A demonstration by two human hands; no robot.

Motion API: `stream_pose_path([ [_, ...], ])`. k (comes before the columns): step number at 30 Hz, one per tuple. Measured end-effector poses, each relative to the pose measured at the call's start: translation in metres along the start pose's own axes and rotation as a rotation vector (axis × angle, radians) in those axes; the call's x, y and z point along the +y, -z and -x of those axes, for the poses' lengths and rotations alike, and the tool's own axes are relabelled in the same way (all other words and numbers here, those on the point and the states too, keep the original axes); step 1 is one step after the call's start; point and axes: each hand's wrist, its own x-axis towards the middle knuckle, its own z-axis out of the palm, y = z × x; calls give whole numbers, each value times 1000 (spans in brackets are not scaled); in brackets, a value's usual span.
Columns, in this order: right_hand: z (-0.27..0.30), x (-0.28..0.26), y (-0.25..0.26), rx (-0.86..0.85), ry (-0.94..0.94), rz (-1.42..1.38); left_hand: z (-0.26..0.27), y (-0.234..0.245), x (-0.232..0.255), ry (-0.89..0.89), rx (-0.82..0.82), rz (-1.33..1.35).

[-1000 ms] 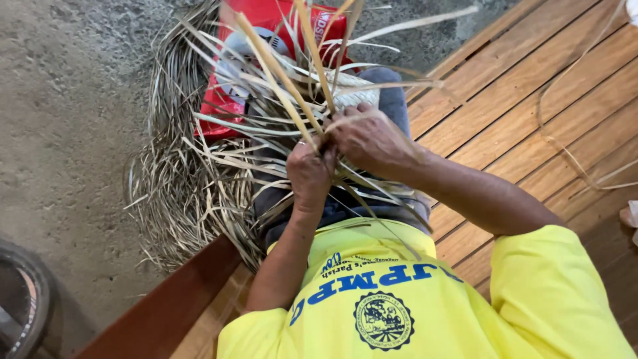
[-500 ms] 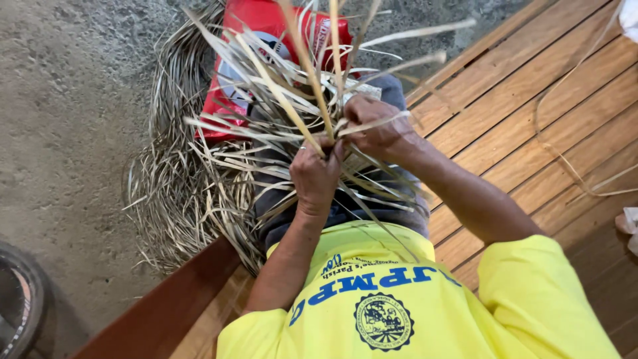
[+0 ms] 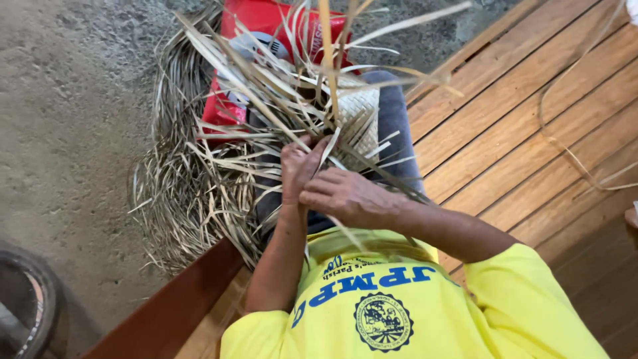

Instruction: Weaving dried plant fibers together to create a basket or mat

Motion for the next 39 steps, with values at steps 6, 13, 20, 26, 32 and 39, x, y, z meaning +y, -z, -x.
stream_pose_path([
  [6,-15,-15,17,-43,28,99,2,17,49,107,-232,16],
  [13,28,51,8,201,-53,232,0,28,40,-9,-250,47],
  [20,46,64,1,28,-570,97,4,50,18,56,-306,96],
  [26,47,63,6,127,-620,-73,11,63,14,61,-319,131],
  [32,57,75,-8,432,-759,-331,18,50,41,-416,-225,-150],
  [39,68,73,-31,858,-865,-355,3,24,82,-982,-30,-586],
])
